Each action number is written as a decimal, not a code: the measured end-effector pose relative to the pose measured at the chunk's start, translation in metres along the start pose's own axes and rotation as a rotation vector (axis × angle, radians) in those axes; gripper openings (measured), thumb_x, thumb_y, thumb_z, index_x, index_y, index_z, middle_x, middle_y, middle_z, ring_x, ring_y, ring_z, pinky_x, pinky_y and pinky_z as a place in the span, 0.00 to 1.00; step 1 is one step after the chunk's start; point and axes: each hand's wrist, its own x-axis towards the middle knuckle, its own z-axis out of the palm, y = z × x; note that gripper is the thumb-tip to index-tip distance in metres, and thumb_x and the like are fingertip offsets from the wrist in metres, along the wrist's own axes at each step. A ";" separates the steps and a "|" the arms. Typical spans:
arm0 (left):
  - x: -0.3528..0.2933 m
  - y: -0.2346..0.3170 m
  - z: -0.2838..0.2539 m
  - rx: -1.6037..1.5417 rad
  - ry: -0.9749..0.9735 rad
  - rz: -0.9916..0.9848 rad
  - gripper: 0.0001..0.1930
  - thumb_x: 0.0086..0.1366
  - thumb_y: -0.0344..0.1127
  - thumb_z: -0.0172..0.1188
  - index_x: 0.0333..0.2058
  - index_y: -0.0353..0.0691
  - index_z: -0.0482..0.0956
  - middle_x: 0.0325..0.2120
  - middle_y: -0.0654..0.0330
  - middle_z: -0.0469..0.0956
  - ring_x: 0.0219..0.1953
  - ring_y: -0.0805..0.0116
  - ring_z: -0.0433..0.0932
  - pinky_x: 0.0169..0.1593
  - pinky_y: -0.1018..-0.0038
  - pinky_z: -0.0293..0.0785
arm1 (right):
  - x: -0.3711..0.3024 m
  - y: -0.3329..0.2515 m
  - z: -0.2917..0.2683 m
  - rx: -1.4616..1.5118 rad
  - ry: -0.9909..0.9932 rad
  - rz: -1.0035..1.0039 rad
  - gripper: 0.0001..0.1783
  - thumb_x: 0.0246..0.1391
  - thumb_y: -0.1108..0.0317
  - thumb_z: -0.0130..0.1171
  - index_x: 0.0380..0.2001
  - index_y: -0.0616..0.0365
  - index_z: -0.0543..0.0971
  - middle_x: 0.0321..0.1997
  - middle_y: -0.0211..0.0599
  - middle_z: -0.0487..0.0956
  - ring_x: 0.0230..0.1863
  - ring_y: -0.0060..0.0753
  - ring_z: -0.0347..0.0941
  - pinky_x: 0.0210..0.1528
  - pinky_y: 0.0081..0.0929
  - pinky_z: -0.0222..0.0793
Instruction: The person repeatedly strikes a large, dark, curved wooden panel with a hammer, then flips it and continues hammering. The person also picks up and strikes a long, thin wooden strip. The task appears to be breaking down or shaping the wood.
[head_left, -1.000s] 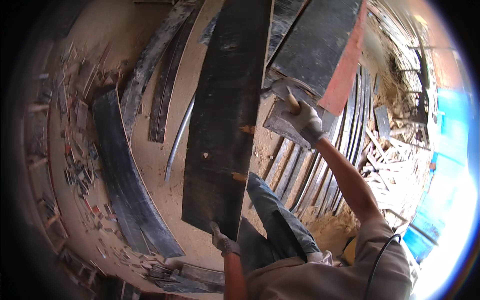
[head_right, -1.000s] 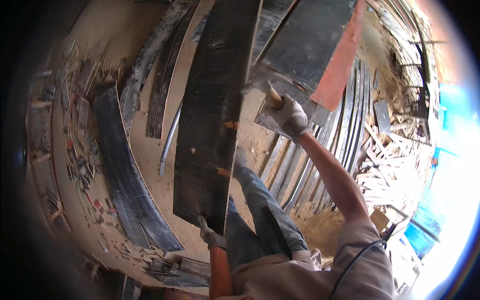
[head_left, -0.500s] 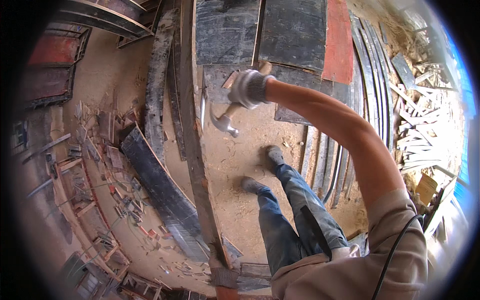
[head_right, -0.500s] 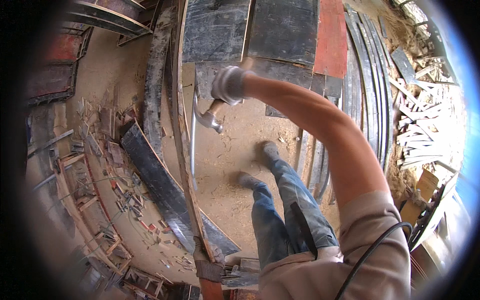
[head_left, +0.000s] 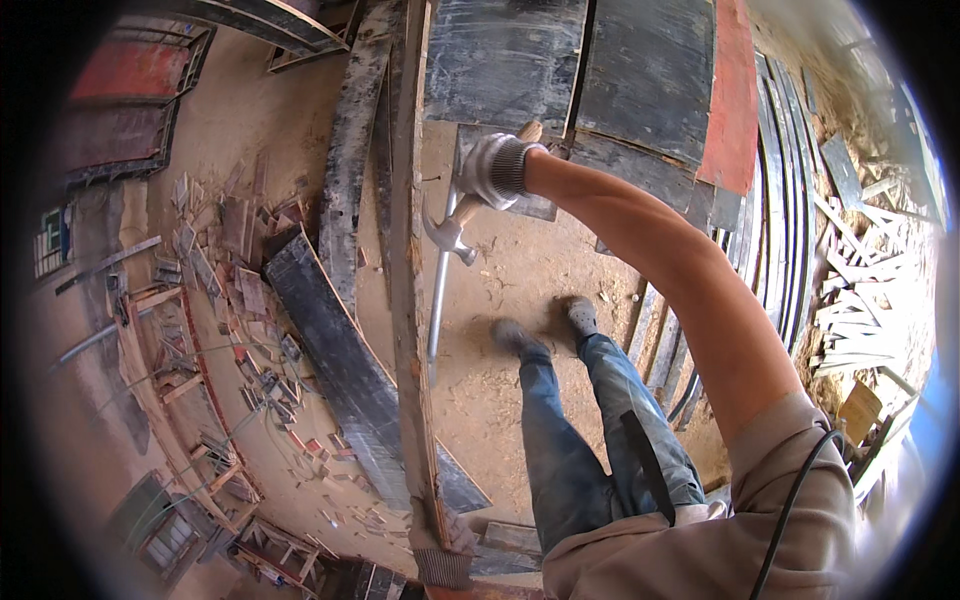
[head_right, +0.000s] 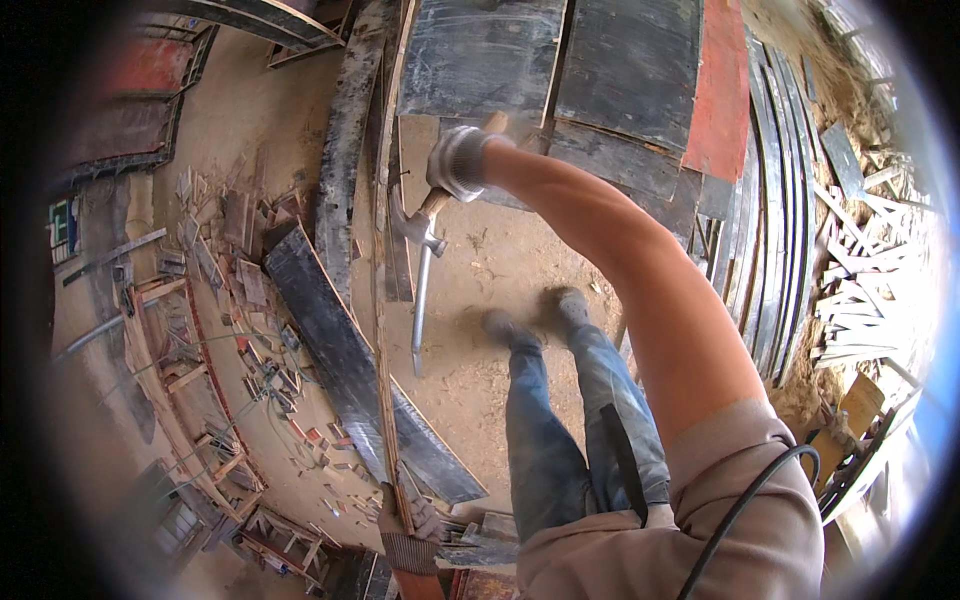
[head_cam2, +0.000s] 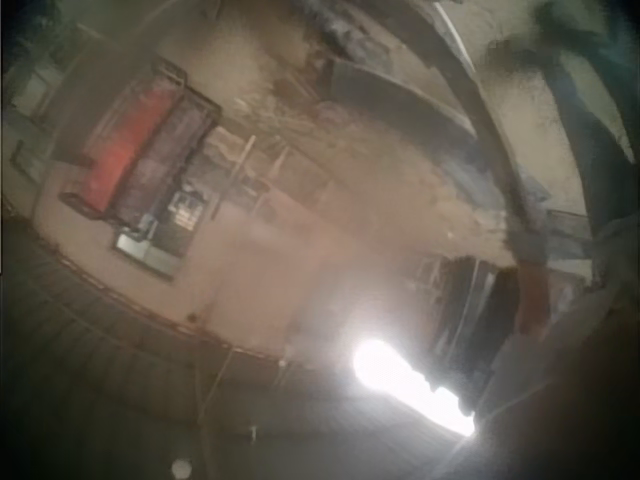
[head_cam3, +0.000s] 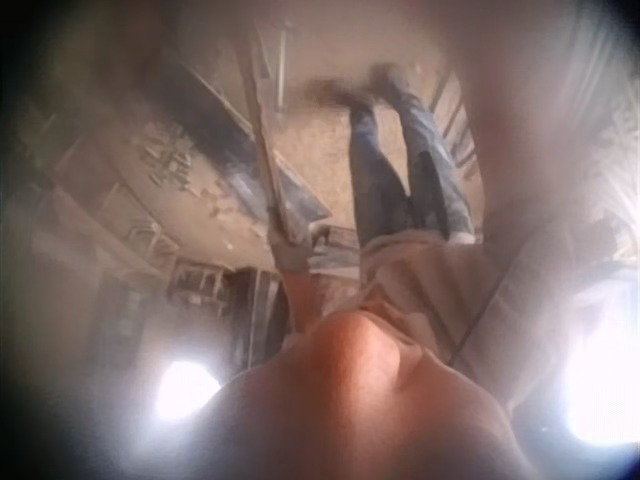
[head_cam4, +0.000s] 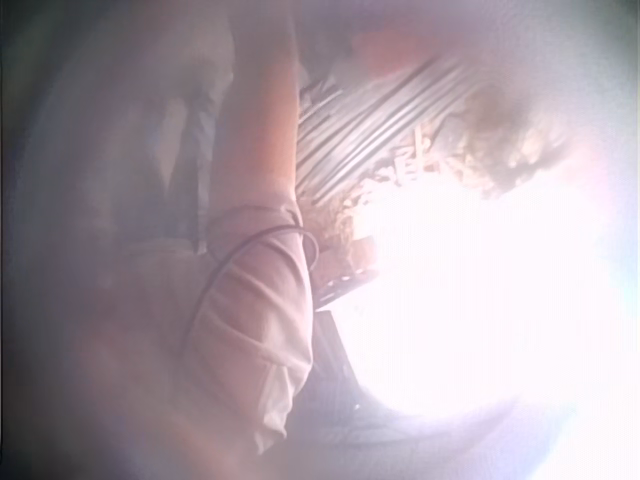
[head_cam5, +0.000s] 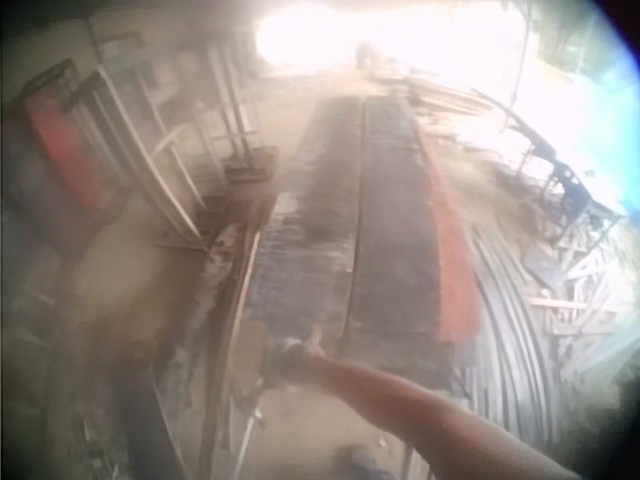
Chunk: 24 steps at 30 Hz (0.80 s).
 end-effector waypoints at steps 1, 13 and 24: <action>-0.003 0.008 0.002 -0.040 0.021 -0.008 0.33 0.76 0.64 0.50 0.28 0.38 0.82 0.15 0.59 0.77 0.12 0.70 0.71 0.11 0.75 0.63 | 0.003 0.001 -0.006 0.183 -0.022 0.068 0.11 0.60 0.59 0.68 0.38 0.53 0.88 0.35 0.40 0.87 0.38 0.47 0.85 0.43 0.43 0.81; 0.006 0.124 -0.056 -0.267 -0.023 -0.096 0.31 0.78 0.61 0.46 0.36 0.39 0.85 0.09 0.61 0.68 0.09 0.69 0.62 0.12 0.73 0.58 | 0.032 -0.138 0.008 1.012 0.451 0.447 0.12 0.60 0.58 0.67 0.40 0.54 0.86 0.35 0.38 0.84 0.35 0.36 0.82 0.36 0.40 0.78; 0.012 0.136 -0.044 0.656 0.513 0.157 0.49 0.62 0.78 0.59 0.73 0.54 0.64 0.71 0.60 0.62 0.64 0.55 0.67 0.64 0.37 0.67 | 0.064 -0.102 0.033 2.411 0.485 0.641 0.21 0.67 0.52 0.65 0.39 0.63 0.80 0.34 0.44 0.84 0.32 0.38 0.87 0.33 0.34 0.88</action>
